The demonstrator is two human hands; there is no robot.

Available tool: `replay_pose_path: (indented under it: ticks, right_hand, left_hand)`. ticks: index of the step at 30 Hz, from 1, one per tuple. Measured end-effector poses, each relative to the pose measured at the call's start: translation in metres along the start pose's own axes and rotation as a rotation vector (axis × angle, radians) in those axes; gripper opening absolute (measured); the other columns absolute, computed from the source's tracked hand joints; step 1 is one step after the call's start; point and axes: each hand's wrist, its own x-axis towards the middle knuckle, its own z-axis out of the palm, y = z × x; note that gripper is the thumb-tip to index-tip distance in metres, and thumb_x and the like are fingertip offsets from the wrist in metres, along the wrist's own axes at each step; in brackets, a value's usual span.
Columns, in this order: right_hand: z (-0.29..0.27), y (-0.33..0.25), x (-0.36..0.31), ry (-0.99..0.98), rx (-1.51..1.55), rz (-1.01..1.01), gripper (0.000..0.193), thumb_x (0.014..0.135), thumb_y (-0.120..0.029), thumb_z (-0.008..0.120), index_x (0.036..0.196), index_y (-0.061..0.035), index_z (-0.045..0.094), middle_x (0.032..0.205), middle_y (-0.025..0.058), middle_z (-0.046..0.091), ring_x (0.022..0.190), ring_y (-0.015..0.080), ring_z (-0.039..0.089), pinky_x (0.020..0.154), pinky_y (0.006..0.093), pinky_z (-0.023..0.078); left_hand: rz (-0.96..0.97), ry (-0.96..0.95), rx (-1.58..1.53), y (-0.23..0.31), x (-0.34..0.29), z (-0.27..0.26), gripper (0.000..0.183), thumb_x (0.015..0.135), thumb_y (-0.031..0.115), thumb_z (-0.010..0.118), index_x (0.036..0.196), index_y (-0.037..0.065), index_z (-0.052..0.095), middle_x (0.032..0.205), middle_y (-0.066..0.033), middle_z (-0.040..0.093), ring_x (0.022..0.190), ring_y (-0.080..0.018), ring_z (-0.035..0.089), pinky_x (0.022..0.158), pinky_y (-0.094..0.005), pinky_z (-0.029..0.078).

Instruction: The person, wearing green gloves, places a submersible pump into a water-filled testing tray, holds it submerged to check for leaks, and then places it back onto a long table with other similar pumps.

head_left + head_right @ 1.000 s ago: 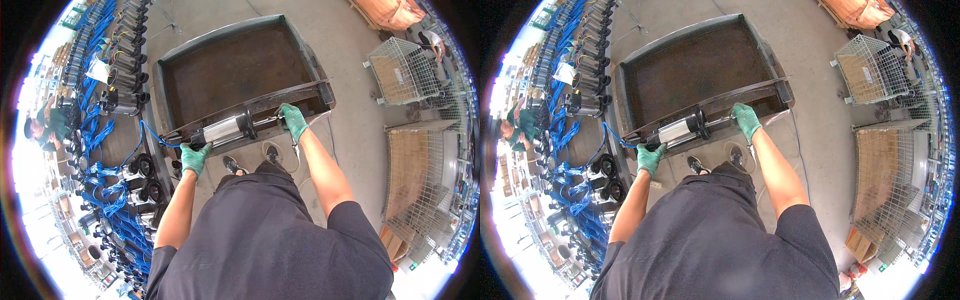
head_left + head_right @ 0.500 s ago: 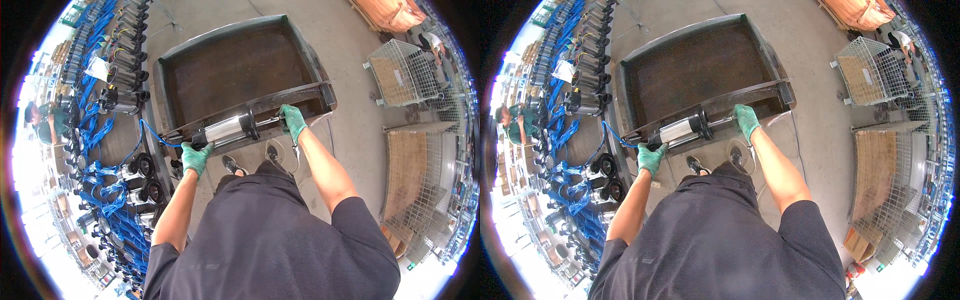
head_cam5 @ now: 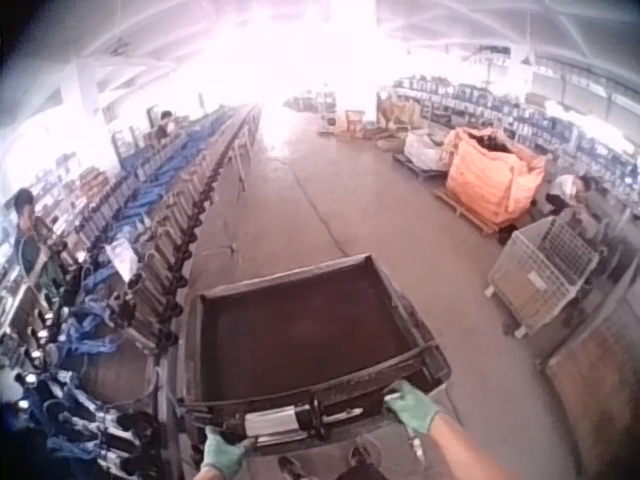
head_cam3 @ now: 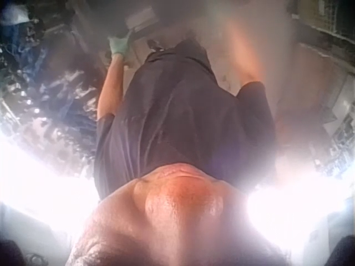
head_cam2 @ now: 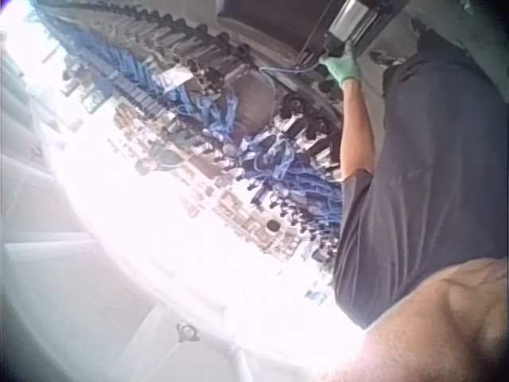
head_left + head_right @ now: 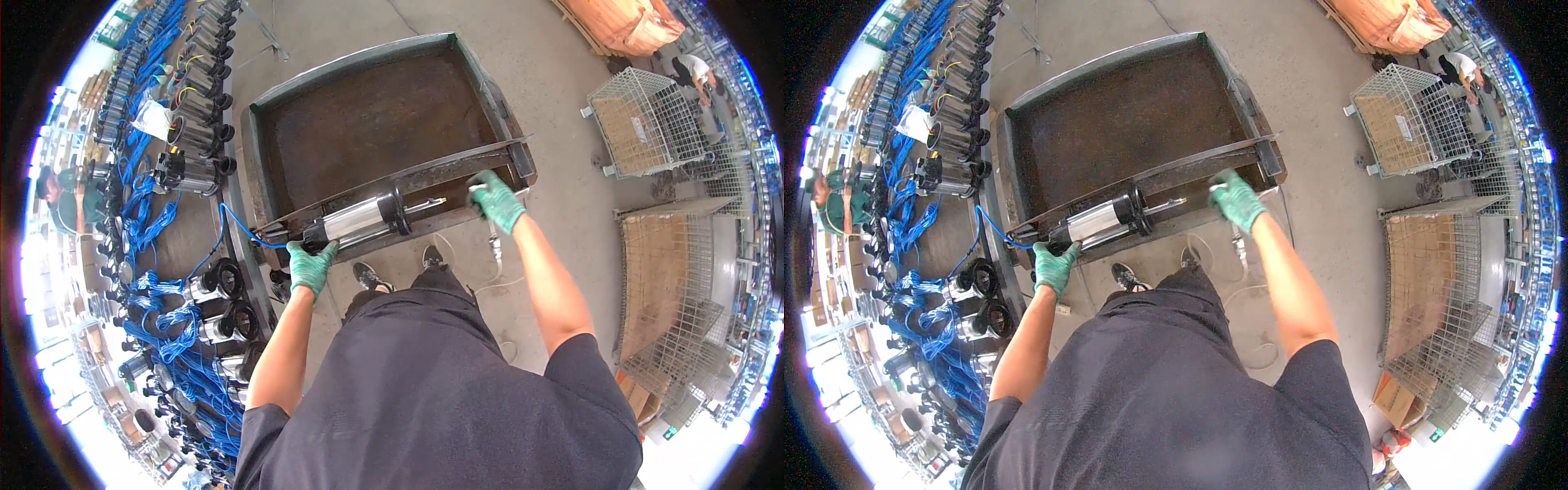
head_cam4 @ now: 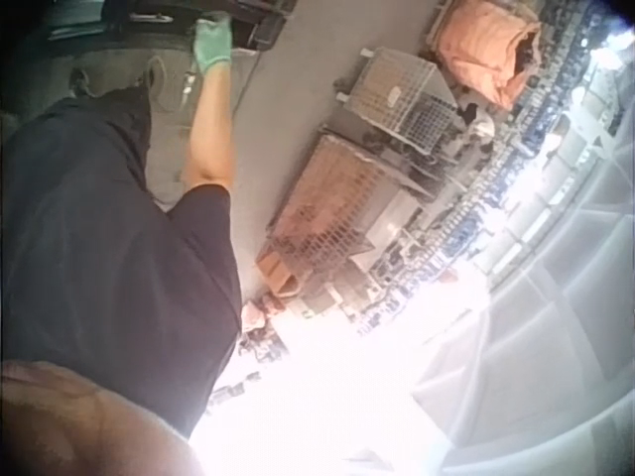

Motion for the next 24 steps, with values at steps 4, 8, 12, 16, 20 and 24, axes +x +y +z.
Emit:
replay_pose_path:
  ticks: [4,8,12,16,20,24]
  right_hand:
    - [-0.077,-0.001,0.012,0.345,-0.885,0.007,0.031,0.099,-0.021,0.052,0.123,-0.0017,0.053,0.113,0.0283,0.069,0.105,0.0484,0.067,0.089,0.055,0.054]
    - [-0.104,-0.019,0.042,0.388,-1.094,0.216,0.034,0.098,-0.015,0.048,0.127,-0.0006,0.059,0.123,0.0289,0.067,0.116,0.0446,0.065,0.096,0.0544,0.055]
    - [-0.106,-0.019,0.077,0.448,-1.158,0.224,0.034,0.096,-0.015,0.049,0.124,-0.0051,0.067,0.128,0.0239,0.067,0.119,0.0409,0.066,0.098,0.0529,0.055]
    - [-0.087,-0.043,0.084,0.395,-1.142,0.275,0.041,0.096,-0.025,0.045,0.122,-0.005,0.07,0.132,0.0249,0.064,0.123,0.0433,0.062,0.102,0.0535,0.052]
    - [-0.092,-0.034,0.068,0.528,-1.146,0.12,0.045,0.097,-0.036,0.06,0.125,-0.0013,0.063,0.129,0.0305,0.064,0.12,0.0478,0.062,0.101,0.0556,0.051]
    - [-0.043,-0.052,0.056,0.572,-1.027,-0.358,0.038,0.099,-0.034,0.063,0.123,-0.0049,0.065,0.122,0.026,0.067,0.112,0.0428,0.065,0.097,0.0509,0.052]
  left_hand:
    - [-0.02,-0.012,-0.068,0.023,-0.008,-0.006,0.051,0.084,0.004,0.085,0.116,0.004,0.044,0.111,-0.0077,0.065,0.093,-0.0158,0.058,0.091,-0.0296,0.054]
    - [-0.072,-0.007,-0.274,0.016,-0.004,-0.002,0.047,0.086,0.001,0.081,0.115,0.003,0.044,0.112,-0.0077,0.066,0.092,-0.0166,0.058,0.091,-0.0292,0.054]
    - [-0.05,-0.045,-0.071,0.026,-0.007,-0.005,0.048,0.089,0.009,0.08,0.121,0.0,0.045,0.116,-0.0086,0.066,0.095,-0.0184,0.059,0.09,-0.0301,0.053]
    - [-0.007,0.068,0.081,-0.019,-0.002,-0.006,0.078,0.077,0.038,0.091,0.122,-0.005,0.043,0.112,-0.0188,0.068,0.098,-0.0238,0.062,0.094,-0.0378,0.052]
    - [0.034,0.024,0.105,-0.018,0.002,0.0,0.079,0.077,0.043,0.091,0.119,-0.004,0.043,0.114,-0.0218,0.066,0.104,-0.0241,0.061,0.095,-0.0397,0.05]
    - [0.054,-0.126,0.069,-0.041,0.005,-0.011,0.045,0.095,0.026,0.076,0.124,0.003,0.05,0.108,-0.011,0.071,0.094,-0.0218,0.066,0.088,-0.0375,0.052]
